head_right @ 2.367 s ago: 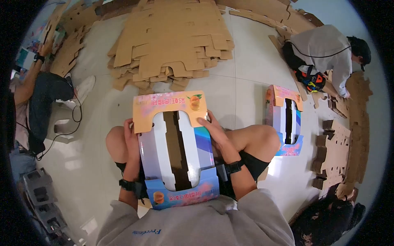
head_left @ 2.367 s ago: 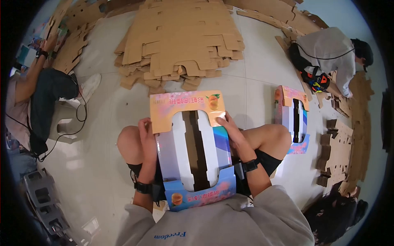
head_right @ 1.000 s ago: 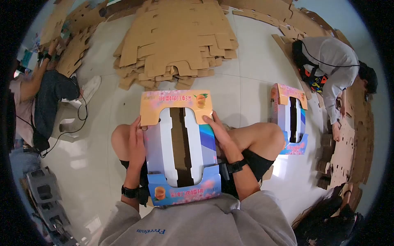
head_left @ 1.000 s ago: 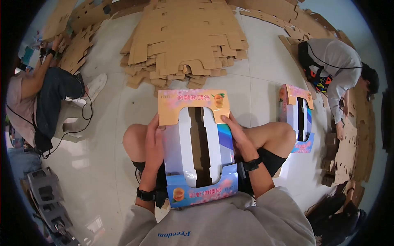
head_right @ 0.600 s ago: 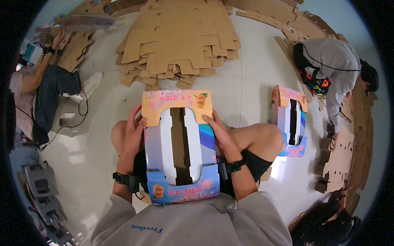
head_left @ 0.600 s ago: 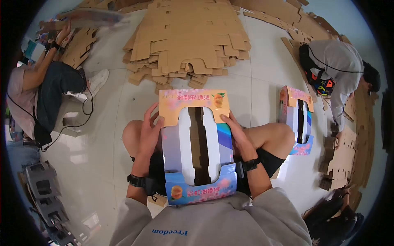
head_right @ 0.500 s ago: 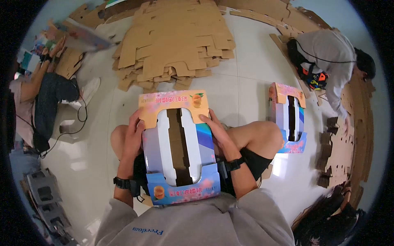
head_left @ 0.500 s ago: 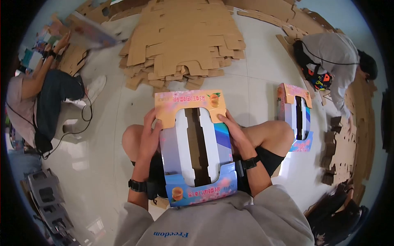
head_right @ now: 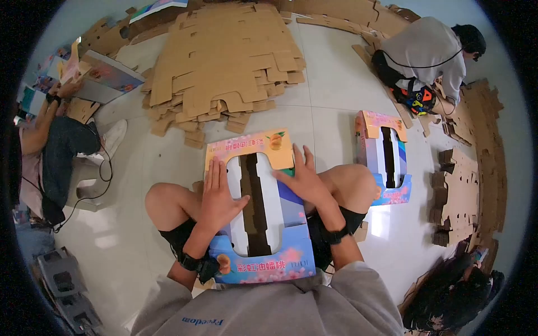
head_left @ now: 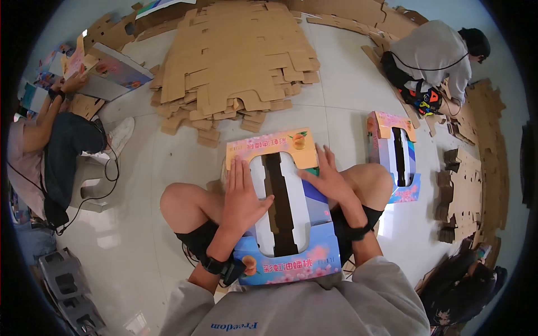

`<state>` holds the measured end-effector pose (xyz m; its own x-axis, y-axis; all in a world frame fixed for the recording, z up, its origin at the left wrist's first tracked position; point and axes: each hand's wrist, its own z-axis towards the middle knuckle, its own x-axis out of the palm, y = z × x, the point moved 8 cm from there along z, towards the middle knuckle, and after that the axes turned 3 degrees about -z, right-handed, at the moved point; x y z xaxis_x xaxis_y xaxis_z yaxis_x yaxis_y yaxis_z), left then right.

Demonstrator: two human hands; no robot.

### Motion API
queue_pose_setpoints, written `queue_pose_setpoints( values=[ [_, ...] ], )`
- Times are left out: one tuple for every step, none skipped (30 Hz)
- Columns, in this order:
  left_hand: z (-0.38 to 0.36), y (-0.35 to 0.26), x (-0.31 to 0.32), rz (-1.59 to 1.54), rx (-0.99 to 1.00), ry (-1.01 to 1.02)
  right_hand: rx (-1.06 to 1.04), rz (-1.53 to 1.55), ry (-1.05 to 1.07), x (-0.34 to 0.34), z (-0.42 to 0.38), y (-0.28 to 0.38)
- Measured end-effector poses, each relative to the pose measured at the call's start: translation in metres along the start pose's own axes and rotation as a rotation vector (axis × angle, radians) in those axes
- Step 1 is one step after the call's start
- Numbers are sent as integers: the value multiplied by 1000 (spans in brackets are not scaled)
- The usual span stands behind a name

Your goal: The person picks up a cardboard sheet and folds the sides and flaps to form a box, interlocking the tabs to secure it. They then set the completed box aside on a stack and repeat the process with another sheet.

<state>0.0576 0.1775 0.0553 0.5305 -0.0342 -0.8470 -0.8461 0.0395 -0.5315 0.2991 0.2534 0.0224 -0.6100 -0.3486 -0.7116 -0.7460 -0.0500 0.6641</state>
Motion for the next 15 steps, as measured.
queue_pose_setpoints(
  values=[
    [1, 0, 3, -1, -19, 24, -55, -41, 41, -1, -7, 13],
    [-3, -3, 3, 14, -35, 45, -111, -79, 91, -5, -19, 29],
    [-7, -7, 0, 32, -47, 65, -168, -116, 136, -11, -32, 52],
    [-6, -11, -3, 53, -53, 80, -79, -221, 242, -9, -45, 68],
    [-5, -13, -5, 55, -50, 74, -137, -304, 168, -7, -48, 75],
    [-7, -15, -6, 55, -48, 73, -192, -386, 96, -5, -54, 79],
    [-8, -16, -6, 54, -46, 70, -247, -469, 22, -4, -60, 84],
    [-10, -18, -6, 60, -45, 52, -292, -457, 16, 1, -64, 88],
    [-13, -20, -5, 61, -51, 34, -290, -466, 18, 4, -65, 89],
    [-16, -21, -4, 64, -55, 18, -285, -473, 19, 8, -66, 92],
    [-20, -21, -4, 67, -57, 20, -281, -475, 12, 11, -66, 94],
    [-21, -21, -5, 72, -56, 14, -305, -478, -16, 12, -65, 96],
    [-22, -22, -6, 75, -52, 6, -329, -483, -47, 13, -64, 96],
    [-23, -22, -9, 99, -47, -3, -346, -488, -75, 13, -66, 96],
    [-25, -22, -12, 118, -49, -15, -367, -465, -97, 10, -69, 96]
  ],
)
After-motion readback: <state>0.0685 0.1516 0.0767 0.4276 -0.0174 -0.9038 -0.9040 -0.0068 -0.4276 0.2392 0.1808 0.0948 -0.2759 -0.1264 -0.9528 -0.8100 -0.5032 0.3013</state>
